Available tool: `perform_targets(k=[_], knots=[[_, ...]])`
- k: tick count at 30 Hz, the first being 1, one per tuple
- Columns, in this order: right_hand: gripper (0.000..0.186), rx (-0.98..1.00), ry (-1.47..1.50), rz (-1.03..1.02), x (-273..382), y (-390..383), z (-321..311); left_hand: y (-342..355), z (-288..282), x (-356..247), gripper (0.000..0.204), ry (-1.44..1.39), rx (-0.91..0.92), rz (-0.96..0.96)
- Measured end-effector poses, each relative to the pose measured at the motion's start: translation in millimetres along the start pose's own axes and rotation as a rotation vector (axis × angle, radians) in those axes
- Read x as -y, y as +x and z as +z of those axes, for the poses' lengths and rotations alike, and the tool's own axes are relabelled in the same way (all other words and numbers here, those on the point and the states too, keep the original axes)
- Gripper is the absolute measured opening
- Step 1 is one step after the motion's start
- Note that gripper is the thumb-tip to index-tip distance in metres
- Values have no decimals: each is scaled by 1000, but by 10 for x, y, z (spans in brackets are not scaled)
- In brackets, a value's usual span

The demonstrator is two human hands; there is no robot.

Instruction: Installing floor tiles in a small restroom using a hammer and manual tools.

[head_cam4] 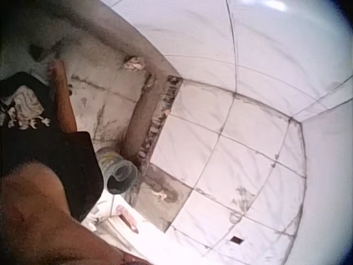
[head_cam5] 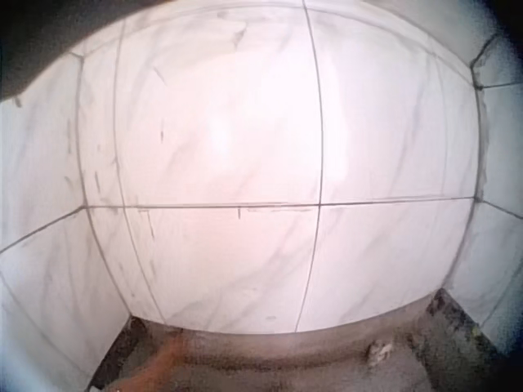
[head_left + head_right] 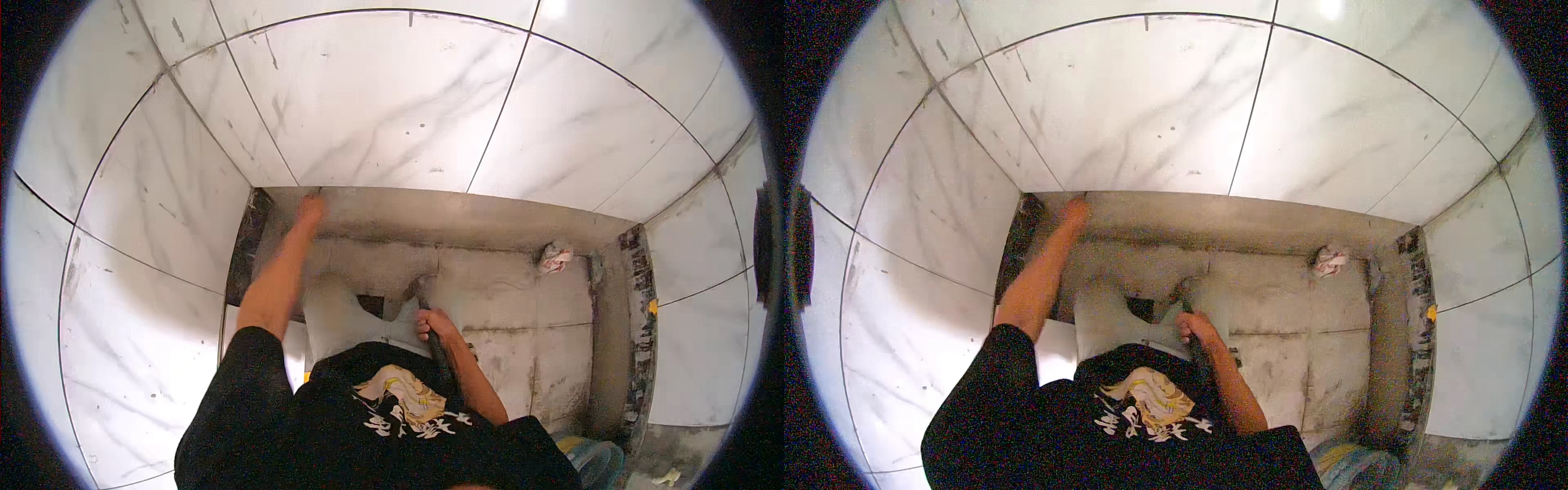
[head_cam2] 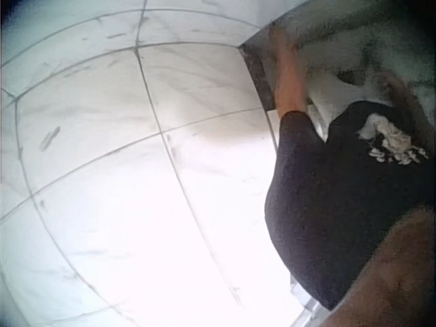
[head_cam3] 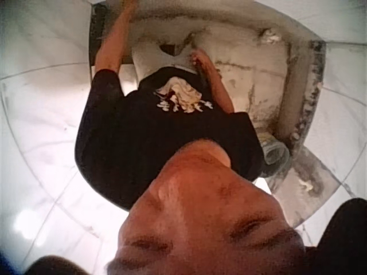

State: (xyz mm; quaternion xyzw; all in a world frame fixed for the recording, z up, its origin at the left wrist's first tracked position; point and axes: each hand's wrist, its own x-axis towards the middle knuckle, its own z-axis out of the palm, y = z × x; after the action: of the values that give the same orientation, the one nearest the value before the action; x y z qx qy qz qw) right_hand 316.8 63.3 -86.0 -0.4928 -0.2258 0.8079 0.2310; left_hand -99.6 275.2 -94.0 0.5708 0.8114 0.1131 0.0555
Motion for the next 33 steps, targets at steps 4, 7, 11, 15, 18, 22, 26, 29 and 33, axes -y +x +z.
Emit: perform_targets(k=[4,7,11,15,18,22,26,29,33], knots=[[21,70,23,-26,-43,-59,-99,22,98,134,32,250,149,232],[21,99,99,-5,-95,-45,-155,107,345,219,34,173,-71,95],[22,113,-2,-69,-102,18,-133,240,441,298,37,-242,-56,206],[21,151,-123,-4,-82,111,-79,99,164,60,31,-353,92,26],[21,112,-132,4,-112,199,-79,-83,-105,-156,30,-451,-111,-282],[20,109,-165,-28,-205,306,-154,-154,-147,-225,32,-144,97,-76],[18,537,37,104,-204,301,-207,-40,115,-90,37,-368,-369,41],[18,91,-288,44,-179,213,-198,42,387,21,36,21,-840,544],[27,101,-246,6,-154,107,-135,266,644,169,34,148,-53,158]])
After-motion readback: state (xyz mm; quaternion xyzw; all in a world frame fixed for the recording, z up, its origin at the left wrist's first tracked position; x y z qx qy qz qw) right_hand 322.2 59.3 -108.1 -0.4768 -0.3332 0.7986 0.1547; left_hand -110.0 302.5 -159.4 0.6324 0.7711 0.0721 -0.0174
